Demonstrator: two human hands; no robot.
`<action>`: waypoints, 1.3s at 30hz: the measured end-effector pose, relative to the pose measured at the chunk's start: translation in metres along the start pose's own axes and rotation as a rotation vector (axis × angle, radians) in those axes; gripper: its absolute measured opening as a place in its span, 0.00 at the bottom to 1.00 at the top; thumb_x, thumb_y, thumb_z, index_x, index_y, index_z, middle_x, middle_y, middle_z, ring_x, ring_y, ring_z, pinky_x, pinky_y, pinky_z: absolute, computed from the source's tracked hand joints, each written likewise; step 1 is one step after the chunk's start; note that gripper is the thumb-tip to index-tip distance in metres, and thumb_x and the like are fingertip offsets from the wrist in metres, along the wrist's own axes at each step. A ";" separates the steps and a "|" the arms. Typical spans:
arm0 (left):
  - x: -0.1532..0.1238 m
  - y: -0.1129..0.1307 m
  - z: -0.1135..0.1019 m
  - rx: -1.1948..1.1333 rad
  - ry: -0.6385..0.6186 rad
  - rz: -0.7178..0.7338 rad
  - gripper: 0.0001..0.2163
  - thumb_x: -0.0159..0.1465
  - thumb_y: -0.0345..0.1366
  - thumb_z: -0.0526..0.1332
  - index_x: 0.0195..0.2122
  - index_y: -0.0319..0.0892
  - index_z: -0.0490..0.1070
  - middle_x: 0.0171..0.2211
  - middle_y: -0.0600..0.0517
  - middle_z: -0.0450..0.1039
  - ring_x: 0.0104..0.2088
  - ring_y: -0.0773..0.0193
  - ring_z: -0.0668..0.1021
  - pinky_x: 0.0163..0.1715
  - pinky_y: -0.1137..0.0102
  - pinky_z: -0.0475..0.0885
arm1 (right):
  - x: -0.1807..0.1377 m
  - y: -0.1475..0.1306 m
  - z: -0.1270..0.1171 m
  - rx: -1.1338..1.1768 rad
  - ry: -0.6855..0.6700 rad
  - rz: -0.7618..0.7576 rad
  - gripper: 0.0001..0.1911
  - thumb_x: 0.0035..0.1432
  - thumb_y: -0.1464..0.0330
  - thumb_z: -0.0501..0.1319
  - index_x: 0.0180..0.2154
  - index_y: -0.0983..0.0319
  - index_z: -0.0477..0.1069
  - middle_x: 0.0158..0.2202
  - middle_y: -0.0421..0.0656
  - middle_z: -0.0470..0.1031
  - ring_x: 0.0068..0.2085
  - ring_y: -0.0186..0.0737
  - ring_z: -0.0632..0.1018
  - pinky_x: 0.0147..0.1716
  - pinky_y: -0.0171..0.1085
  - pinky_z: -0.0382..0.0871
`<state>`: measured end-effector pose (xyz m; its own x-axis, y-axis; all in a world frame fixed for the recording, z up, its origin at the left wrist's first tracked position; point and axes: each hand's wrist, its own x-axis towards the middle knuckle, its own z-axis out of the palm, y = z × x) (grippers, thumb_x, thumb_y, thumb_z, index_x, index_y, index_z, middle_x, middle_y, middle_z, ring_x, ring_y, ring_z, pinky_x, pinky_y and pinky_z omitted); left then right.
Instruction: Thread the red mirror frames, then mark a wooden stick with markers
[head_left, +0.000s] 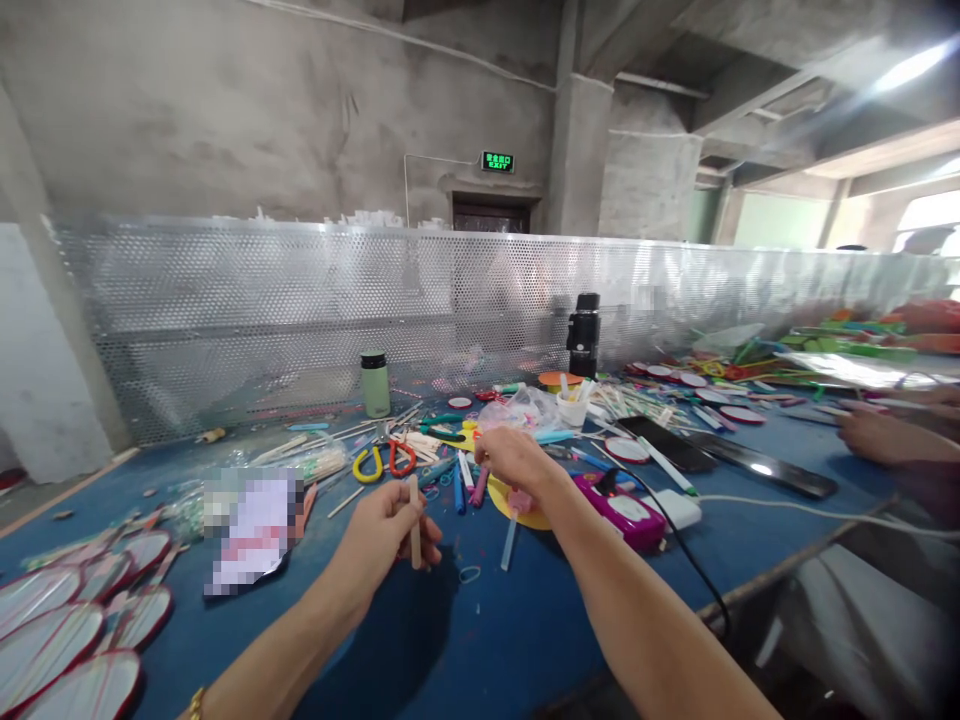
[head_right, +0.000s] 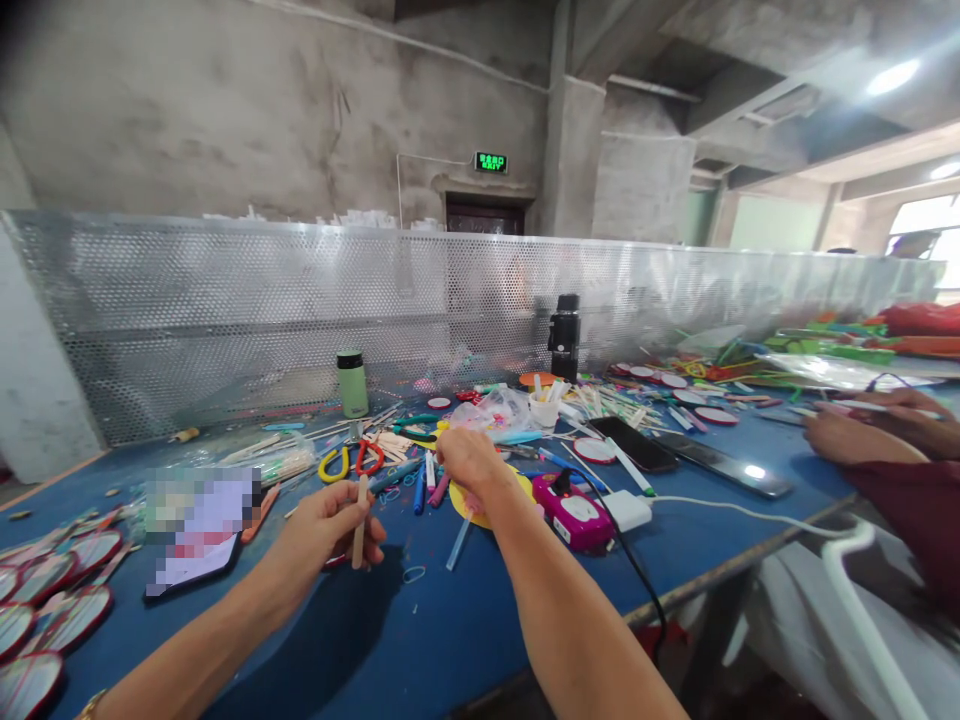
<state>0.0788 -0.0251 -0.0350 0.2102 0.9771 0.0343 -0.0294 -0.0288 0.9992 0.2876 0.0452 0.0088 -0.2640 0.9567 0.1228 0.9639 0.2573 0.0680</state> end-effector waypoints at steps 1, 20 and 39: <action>0.000 0.000 0.000 0.004 -0.002 -0.001 0.10 0.58 0.42 0.65 0.32 0.43 0.65 0.22 0.52 0.80 0.19 0.62 0.81 0.21 0.72 0.71 | -0.001 -0.002 0.000 0.000 -0.018 -0.012 0.16 0.68 0.64 0.63 0.54 0.62 0.71 0.54 0.48 0.75 0.49 0.46 0.79 0.47 0.48 0.76; 0.009 -0.008 -0.004 -0.001 -0.028 0.010 0.14 0.55 0.45 0.67 0.32 0.42 0.67 0.23 0.52 0.81 0.17 0.63 0.80 0.18 0.74 0.68 | -0.010 -0.011 0.004 0.241 0.173 -0.195 0.09 0.67 0.67 0.63 0.46 0.65 0.74 0.45 0.45 0.77 0.43 0.42 0.79 0.44 0.45 0.75; 0.008 -0.008 0.000 -0.129 -0.069 0.038 0.23 0.53 0.53 0.71 0.36 0.40 0.69 0.32 0.47 0.83 0.27 0.59 0.85 0.28 0.69 0.77 | -0.041 -0.061 0.002 1.450 0.523 -0.161 0.18 0.58 0.54 0.64 0.31 0.64 0.75 0.22 0.38 0.74 0.15 0.27 0.68 0.15 0.29 0.61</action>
<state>0.0803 -0.0171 -0.0432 0.2731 0.9588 0.0784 -0.1635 -0.0341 0.9860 0.2396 -0.0092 -0.0021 -0.0488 0.8337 0.5501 0.0488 0.5521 -0.8324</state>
